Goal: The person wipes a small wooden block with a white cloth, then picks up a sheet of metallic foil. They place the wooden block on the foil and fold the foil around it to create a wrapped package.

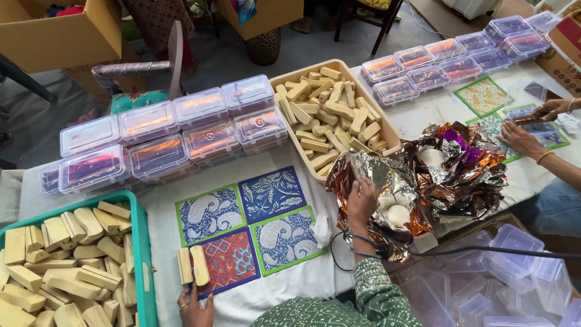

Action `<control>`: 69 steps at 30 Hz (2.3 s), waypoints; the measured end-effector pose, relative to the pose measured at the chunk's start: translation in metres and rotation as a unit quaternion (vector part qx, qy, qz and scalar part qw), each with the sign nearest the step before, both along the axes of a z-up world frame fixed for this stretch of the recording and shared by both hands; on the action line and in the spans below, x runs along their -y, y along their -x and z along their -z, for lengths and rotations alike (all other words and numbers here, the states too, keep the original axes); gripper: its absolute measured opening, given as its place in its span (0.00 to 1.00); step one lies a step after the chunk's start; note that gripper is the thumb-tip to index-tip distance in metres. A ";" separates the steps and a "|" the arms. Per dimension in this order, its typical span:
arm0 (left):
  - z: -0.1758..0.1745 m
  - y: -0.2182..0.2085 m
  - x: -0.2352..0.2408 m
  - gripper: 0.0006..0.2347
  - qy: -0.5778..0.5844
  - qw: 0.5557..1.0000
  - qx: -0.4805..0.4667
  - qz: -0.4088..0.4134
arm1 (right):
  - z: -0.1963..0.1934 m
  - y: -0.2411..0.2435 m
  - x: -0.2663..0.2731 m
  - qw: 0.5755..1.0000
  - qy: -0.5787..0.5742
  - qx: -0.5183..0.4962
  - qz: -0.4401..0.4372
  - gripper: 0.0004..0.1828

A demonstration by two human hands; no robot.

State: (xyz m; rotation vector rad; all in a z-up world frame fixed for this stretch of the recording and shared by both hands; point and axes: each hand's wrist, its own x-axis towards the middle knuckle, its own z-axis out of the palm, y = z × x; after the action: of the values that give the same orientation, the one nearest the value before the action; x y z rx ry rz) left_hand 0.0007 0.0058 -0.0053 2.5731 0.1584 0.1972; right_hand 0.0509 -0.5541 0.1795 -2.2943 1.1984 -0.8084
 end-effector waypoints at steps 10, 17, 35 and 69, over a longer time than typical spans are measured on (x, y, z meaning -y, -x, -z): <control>-0.050 -0.007 0.040 0.20 0.143 0.985 0.045 -0.081 | 0.028 0.036 0.057 0.900 -0.201 0.376 0.083 0.13; -0.168 -0.045 0.189 0.17 0.296 0.947 -0.046 0.111 | -0.052 0.046 -0.024 0.902 -0.213 0.373 0.042 0.15; -0.046 -0.072 0.149 0.23 0.773 0.587 -0.231 -0.065 | 0.067 0.027 -0.183 0.777 -0.121 0.038 -0.616 0.08; -0.044 -0.028 0.145 0.21 0.348 0.933 -0.090 -0.031 | 0.076 -0.029 -0.207 0.829 -0.262 -0.102 -0.483 0.32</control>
State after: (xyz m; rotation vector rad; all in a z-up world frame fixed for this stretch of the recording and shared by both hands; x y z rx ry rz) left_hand 0.0290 -0.1390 0.0382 1.8726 0.3151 -0.0686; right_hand 0.0798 -0.3469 0.1031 -2.1080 0.1370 0.1435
